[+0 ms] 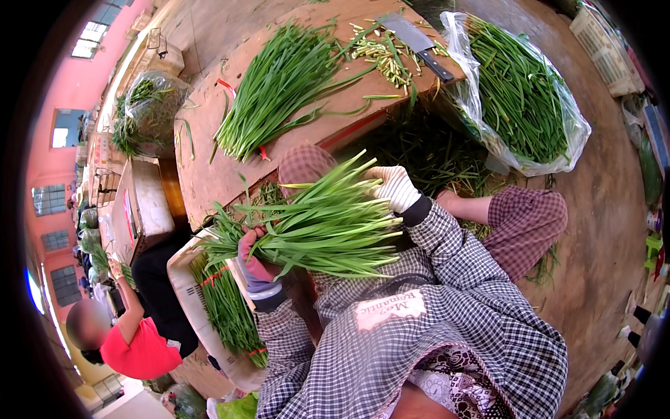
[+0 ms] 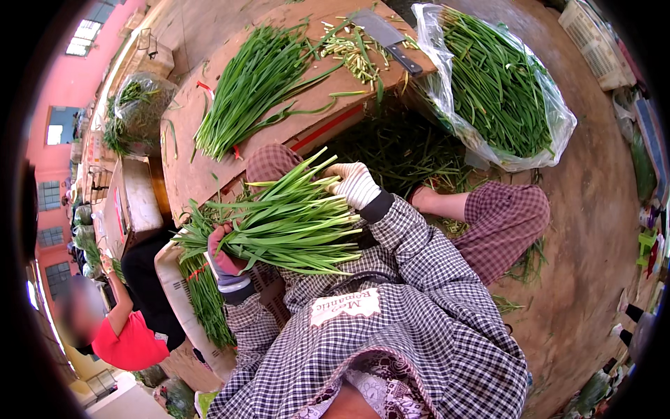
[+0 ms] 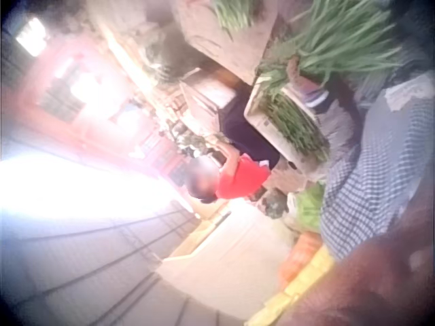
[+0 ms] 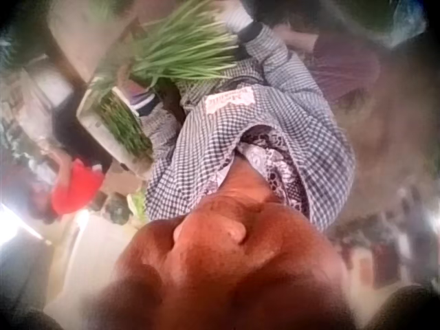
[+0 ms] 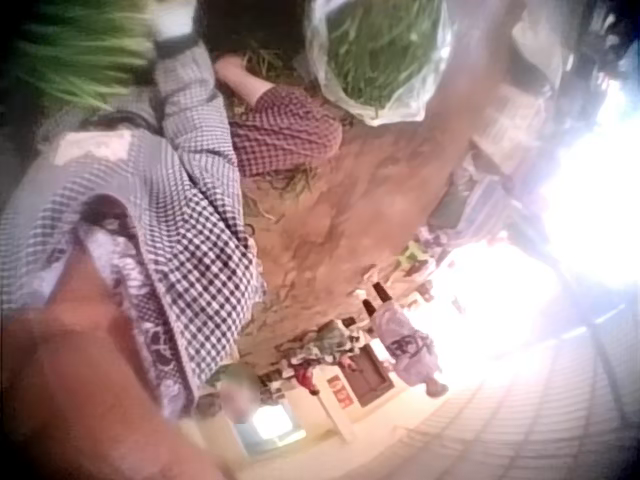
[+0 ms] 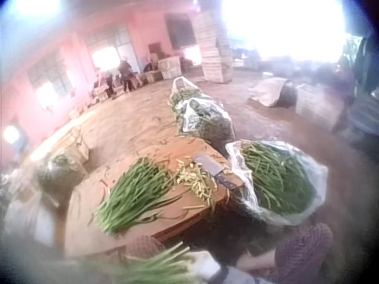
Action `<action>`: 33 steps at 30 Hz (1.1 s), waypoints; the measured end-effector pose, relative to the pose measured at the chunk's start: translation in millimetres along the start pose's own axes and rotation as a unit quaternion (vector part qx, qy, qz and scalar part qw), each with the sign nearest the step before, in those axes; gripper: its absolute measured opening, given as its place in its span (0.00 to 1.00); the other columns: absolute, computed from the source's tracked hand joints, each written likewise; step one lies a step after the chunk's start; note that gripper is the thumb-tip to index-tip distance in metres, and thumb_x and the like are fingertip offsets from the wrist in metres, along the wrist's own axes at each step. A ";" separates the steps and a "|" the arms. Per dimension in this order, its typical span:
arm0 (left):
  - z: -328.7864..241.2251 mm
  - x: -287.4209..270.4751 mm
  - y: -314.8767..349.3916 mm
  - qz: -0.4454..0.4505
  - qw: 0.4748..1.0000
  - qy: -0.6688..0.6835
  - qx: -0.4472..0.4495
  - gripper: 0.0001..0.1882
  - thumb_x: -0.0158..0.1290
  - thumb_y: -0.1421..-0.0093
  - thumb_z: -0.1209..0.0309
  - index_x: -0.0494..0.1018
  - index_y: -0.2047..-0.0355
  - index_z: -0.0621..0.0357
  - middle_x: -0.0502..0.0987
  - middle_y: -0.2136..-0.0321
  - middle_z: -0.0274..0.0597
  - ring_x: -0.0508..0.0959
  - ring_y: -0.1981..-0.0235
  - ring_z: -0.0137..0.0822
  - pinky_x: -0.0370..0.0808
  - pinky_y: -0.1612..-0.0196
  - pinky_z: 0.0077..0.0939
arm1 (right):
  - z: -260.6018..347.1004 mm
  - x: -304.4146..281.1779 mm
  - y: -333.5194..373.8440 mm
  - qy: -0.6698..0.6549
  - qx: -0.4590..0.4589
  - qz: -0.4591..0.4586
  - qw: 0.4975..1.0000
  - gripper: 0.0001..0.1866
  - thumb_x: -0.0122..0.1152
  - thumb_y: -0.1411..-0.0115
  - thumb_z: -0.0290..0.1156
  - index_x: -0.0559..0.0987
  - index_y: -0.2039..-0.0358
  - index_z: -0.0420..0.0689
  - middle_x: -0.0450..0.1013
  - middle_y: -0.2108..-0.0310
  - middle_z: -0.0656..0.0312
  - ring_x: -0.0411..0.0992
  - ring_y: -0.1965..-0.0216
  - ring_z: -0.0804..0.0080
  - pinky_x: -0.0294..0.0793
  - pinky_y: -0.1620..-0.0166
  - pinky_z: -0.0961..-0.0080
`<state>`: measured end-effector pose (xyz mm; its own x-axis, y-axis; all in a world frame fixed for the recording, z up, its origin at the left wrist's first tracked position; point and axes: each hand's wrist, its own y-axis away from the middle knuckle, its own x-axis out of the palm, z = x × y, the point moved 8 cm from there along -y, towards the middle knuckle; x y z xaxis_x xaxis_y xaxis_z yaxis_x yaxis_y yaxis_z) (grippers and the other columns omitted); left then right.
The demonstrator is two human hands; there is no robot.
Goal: The person picks up bundles of green onions, removes yellowed leaves by hand, trims the root ends using a cleaver on a wooden board, and places the cleaned bundles into a plastic bag.
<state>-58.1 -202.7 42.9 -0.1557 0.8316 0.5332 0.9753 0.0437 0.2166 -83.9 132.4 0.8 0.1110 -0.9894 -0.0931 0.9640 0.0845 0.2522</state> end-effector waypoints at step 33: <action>-16.4 15.2 32.8 -0.015 0.996 -0.057 0.069 0.09 0.45 0.38 0.73 0.70 0.62 0.66 0.73 0.61 0.43 0.75 0.58 0.38 0.74 0.49 0.36 | -24.0 -115.2 45.6 0.255 -0.067 -0.122 0.957 0.17 0.61 0.47 0.40 0.81 0.62 0.42 0.78 0.68 0.49 0.77 0.65 0.56 0.76 0.59 0.66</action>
<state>-31.1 -197.7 71.6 -0.1748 0.8860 0.4295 0.9838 0.1398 0.1119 -46.9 253.1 -0.1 -0.0508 -0.7981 -0.6004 0.9947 -0.0940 0.0408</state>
